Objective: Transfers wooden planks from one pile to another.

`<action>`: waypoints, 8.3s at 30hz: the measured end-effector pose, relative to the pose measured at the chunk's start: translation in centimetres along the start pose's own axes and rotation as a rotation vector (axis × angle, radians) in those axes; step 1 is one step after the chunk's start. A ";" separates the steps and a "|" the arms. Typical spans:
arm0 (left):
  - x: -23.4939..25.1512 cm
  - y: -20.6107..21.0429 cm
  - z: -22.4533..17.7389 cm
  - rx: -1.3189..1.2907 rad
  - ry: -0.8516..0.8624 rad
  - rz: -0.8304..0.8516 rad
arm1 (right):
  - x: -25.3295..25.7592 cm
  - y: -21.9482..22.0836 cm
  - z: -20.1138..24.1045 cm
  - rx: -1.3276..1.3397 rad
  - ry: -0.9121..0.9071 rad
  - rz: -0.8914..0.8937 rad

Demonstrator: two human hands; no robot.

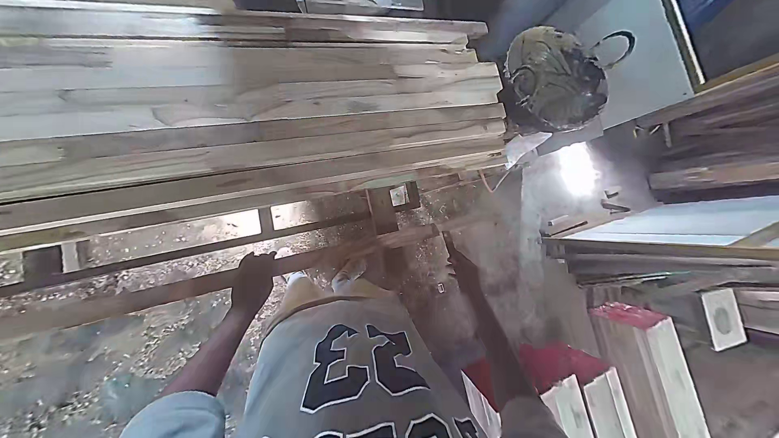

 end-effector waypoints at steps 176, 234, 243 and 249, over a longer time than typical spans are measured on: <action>0.0 -2.8 -9.6 -0.341 0.303 -0.235 | 0.9 -3.6 0.9 -0.608 0.059 -0.322; 5.0 -2.3 -7.9 -0.518 0.204 0.848 | -3.9 -0.3 5.2 -0.004 0.083 -0.157; 4.8 -2.0 -6.4 -0.522 0.135 0.867 | -4.1 -0.1 3.8 0.170 0.069 -0.172; 5.9 -1.7 -8.6 -0.345 0.373 0.991 | -5.0 -1.3 2.4 0.259 0.126 -0.218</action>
Point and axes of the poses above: each hand's wrist, its own x-axis towards the middle knuckle, its own y-axis out of the palm, z = x × y, the point moved 8 cm from there along x, towards the middle knuckle, and after that the axes turned 7 degrees about -x, right-handed, at the moved point
